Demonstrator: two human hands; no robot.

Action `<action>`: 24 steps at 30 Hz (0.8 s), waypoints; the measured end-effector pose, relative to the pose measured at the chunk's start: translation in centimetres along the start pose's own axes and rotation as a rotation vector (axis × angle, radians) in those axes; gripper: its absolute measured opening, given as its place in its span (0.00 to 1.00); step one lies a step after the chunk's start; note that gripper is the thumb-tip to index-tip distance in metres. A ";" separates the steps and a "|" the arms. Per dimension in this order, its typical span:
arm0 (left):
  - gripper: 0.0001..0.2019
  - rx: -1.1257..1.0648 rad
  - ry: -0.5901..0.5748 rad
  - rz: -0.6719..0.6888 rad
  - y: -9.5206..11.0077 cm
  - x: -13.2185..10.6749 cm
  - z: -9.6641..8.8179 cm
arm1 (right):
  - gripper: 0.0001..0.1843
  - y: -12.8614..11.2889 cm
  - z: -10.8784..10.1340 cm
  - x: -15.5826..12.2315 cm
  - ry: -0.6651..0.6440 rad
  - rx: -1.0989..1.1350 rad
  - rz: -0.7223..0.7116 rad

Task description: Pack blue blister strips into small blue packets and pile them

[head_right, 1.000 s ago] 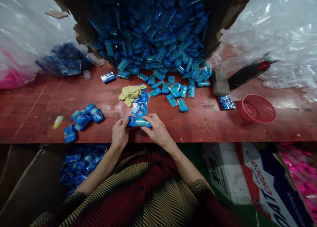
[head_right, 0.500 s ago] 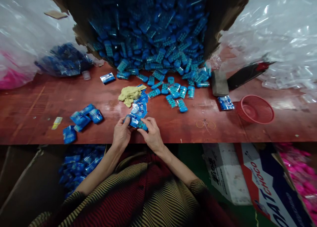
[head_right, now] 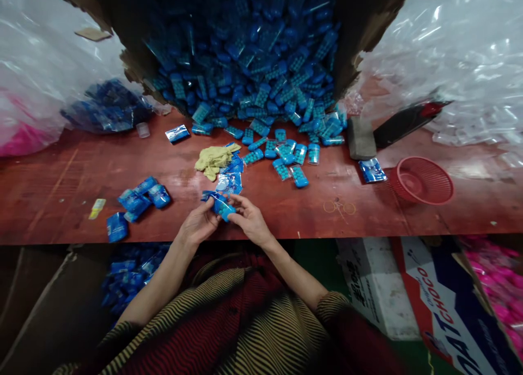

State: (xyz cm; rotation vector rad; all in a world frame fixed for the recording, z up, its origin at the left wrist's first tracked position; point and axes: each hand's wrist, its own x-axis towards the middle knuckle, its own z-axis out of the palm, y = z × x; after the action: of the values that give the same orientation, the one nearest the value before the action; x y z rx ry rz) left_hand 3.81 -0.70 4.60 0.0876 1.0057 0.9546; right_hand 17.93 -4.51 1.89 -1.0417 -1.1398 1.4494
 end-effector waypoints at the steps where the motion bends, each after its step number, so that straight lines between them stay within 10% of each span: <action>1: 0.08 0.016 -0.017 -0.001 0.1 0.0 0.1 | 0.26 0.0 -0.1 0.1 -0.001 0.029 0.016; 24: 0.07 0.061 -0.322 -0.056 -0.1 -0.2 0.0 | 0.39 -1.0 -0.8 0.7 -0.001 0.141 0.050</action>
State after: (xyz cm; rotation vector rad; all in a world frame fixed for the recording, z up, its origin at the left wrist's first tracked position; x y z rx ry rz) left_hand 3.86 -0.88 4.70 0.2552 0.7361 0.8275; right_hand 18.76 -3.61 2.64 -0.9770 -1.0023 1.5466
